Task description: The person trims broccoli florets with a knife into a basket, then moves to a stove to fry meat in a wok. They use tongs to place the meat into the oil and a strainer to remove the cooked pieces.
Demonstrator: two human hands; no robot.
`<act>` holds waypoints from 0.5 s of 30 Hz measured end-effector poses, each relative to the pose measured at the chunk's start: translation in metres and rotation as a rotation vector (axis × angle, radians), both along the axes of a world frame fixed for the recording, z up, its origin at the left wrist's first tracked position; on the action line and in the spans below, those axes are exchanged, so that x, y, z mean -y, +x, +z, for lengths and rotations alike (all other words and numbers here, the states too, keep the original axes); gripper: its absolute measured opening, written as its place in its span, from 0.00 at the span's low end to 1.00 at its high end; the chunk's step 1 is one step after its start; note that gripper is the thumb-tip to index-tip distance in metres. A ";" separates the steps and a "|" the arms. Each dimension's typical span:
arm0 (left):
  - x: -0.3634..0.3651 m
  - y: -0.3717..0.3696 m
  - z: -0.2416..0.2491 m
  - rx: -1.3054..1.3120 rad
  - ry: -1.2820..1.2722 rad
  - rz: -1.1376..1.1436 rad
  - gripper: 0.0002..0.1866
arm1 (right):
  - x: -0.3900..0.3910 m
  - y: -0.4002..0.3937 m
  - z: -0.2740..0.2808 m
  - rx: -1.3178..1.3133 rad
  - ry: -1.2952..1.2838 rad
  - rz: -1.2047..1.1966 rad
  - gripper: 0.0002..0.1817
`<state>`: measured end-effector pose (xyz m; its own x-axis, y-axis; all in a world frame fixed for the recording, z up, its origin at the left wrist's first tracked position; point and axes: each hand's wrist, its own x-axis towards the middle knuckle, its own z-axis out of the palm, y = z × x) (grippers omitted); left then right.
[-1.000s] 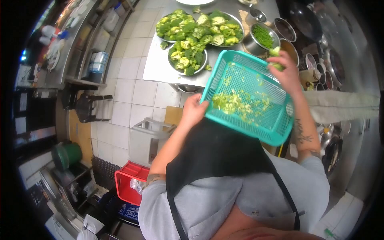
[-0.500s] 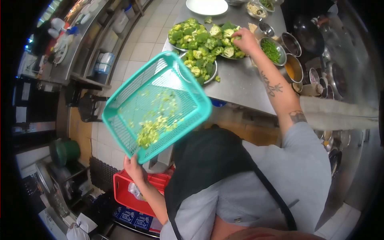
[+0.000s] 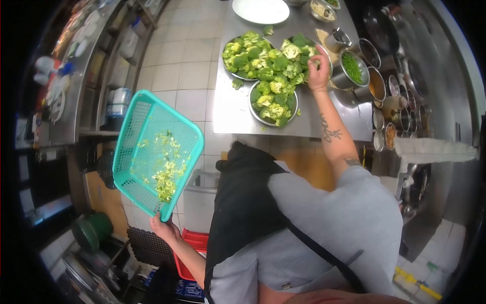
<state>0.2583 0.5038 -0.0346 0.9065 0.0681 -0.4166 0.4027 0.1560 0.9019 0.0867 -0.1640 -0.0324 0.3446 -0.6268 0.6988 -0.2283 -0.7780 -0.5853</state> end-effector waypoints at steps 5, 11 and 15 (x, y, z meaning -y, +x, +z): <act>-0.003 0.061 -0.032 -0.059 0.001 -0.027 0.18 | 0.004 0.004 -0.023 0.277 -0.006 -0.332 0.15; -0.039 0.118 -0.092 -0.192 0.110 0.005 0.18 | 0.013 0.006 -0.034 0.385 -0.006 -0.737 0.15; -0.062 0.142 -0.093 -0.179 0.058 0.047 0.14 | 0.025 -0.026 -0.045 0.171 -0.017 -0.824 0.21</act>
<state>0.3998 0.5655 -0.1273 0.8133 0.1370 -0.5654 0.5515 0.1279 0.8243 0.0608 -0.1891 -0.0771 -0.3298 -0.6202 0.7117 -0.6366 -0.4106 -0.6528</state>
